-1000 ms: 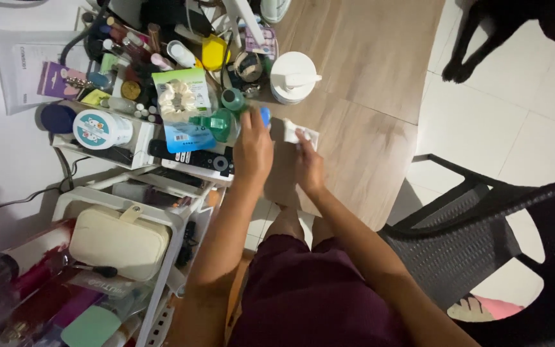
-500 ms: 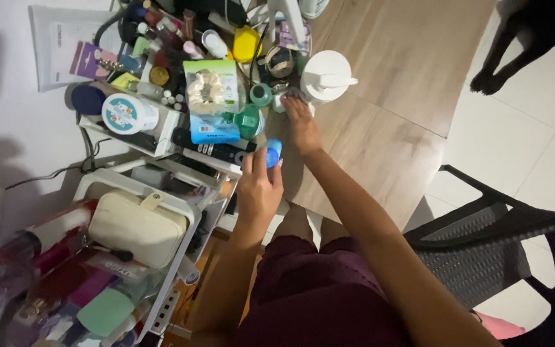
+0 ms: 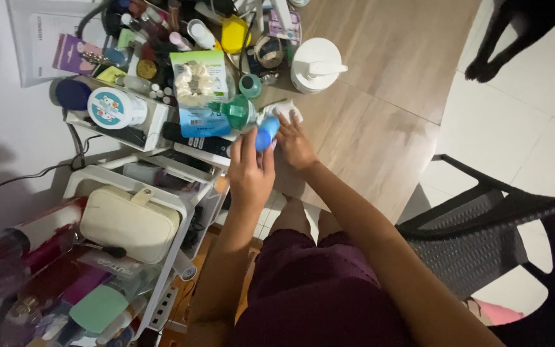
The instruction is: Using wet wipes to clean a desk surface, a chair, and various electronic devices like a remote control, smartphone, and laptop.
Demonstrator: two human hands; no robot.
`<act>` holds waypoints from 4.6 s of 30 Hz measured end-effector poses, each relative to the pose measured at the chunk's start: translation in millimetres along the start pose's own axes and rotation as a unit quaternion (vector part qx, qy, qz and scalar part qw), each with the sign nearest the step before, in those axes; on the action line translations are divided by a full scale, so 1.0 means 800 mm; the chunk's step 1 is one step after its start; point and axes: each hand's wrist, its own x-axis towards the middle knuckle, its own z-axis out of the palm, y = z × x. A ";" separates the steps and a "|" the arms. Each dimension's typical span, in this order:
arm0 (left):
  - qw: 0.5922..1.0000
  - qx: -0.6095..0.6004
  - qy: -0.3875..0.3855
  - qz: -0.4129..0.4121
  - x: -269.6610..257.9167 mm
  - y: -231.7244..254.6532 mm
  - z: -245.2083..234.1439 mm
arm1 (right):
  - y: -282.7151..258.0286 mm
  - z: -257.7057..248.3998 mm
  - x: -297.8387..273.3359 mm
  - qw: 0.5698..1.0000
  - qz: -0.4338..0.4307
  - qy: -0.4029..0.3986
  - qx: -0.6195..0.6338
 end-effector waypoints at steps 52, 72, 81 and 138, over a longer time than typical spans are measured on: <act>0.993 0.005 -0.040 0.111 -0.129 -0.052 0.002 | -0.119 -0.035 -0.162 0.939 0.046 -0.037 0.339; 0.995 -0.029 -0.082 0.046 -0.154 -0.062 0.030 | -0.083 -0.054 -0.086 0.971 0.046 0.061 0.228; 0.925 0.059 -0.359 0.108 -0.133 -0.057 0.103 | -0.093 -0.109 -0.146 0.925 0.211 0.137 0.285; 0.931 -0.167 -0.204 0.253 -0.375 0.215 0.206 | -0.014 -0.305 -0.475 0.725 0.525 0.219 0.389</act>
